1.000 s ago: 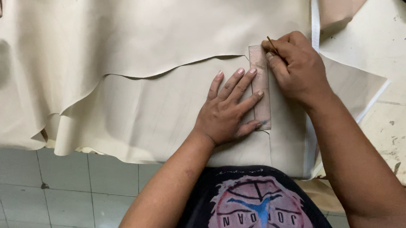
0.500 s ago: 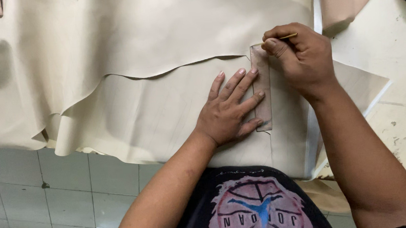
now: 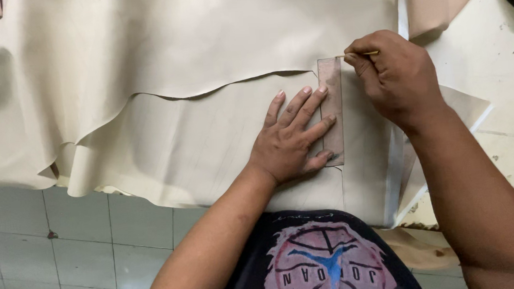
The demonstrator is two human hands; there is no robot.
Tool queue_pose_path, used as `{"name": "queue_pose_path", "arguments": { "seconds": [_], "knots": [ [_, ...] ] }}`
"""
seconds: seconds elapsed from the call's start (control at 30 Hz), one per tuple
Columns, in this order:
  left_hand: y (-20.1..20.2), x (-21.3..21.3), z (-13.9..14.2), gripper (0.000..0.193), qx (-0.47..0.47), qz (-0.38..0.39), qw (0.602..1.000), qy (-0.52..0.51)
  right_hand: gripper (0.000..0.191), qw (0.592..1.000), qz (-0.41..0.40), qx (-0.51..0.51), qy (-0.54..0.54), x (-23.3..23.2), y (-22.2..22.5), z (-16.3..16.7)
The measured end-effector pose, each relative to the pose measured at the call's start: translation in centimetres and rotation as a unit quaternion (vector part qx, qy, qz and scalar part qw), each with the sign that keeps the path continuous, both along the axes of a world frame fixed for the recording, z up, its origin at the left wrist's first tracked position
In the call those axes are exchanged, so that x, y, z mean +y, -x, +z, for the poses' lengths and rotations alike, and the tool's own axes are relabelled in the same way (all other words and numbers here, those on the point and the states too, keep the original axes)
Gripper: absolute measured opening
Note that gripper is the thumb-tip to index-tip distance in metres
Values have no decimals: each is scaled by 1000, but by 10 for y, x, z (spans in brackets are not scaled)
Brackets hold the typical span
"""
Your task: The person smooths a large sheet of leather on a work table, then places wooden pattern templates on the leather and traces around them with a pointed stylus, repositioning the templates to mark several outlines. At the end the person lifts and rearranges the leather sheet.
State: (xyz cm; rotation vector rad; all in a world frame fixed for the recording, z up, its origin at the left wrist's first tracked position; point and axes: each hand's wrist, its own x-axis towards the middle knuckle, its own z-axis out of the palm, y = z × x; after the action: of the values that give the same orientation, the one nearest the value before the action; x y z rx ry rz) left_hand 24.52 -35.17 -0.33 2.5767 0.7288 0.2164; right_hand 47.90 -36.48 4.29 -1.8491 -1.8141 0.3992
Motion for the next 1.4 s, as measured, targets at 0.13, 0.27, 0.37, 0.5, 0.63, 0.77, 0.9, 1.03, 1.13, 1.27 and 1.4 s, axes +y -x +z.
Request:
{"name": "queue_pose_path", "arguments": {
  "seconds": [0.13,0.27,0.37,0.5,0.63,0.77,0.9,1.03,1.13,1.27,1.4],
  "knots": [
    [0,1,1,58,-16,3,1000,2,13,1000,-11,18,-13,-5,-2,-4],
    [1,3,3,61,-24,1,1000,12,11,999,-24,13,-22,-10,-1,-6],
    [1,4,5,60,-24,4,1000,14,8,999,-26,15,-41,-13,1,-8],
    [0,5,7,60,-13,1,1000,26,9,997,-47,51,-30,-20,6,-7],
    [-1,7,7,58,-1,-2,1000,29,5,994,-75,80,7,-42,15,1],
    [-1,7,7,58,-5,0,1000,19,6,984,-116,128,44,-72,33,10],
    [-1,7,6,60,-3,-1,1000,30,6,981,-128,139,40,-83,42,9],
    [-1,7,6,59,-1,0,1000,28,5,979,-137,138,59,-92,45,11],
    [0,8,5,61,-5,-1,1000,24,5,978,-133,159,29,-95,48,9],
    [0,8,4,59,2,-2,1000,14,6,978,-140,141,66,-100,50,11],
    [0,8,3,60,6,-1,1000,11,5,979,-135,119,95,-115,57,18]
  ]
}}
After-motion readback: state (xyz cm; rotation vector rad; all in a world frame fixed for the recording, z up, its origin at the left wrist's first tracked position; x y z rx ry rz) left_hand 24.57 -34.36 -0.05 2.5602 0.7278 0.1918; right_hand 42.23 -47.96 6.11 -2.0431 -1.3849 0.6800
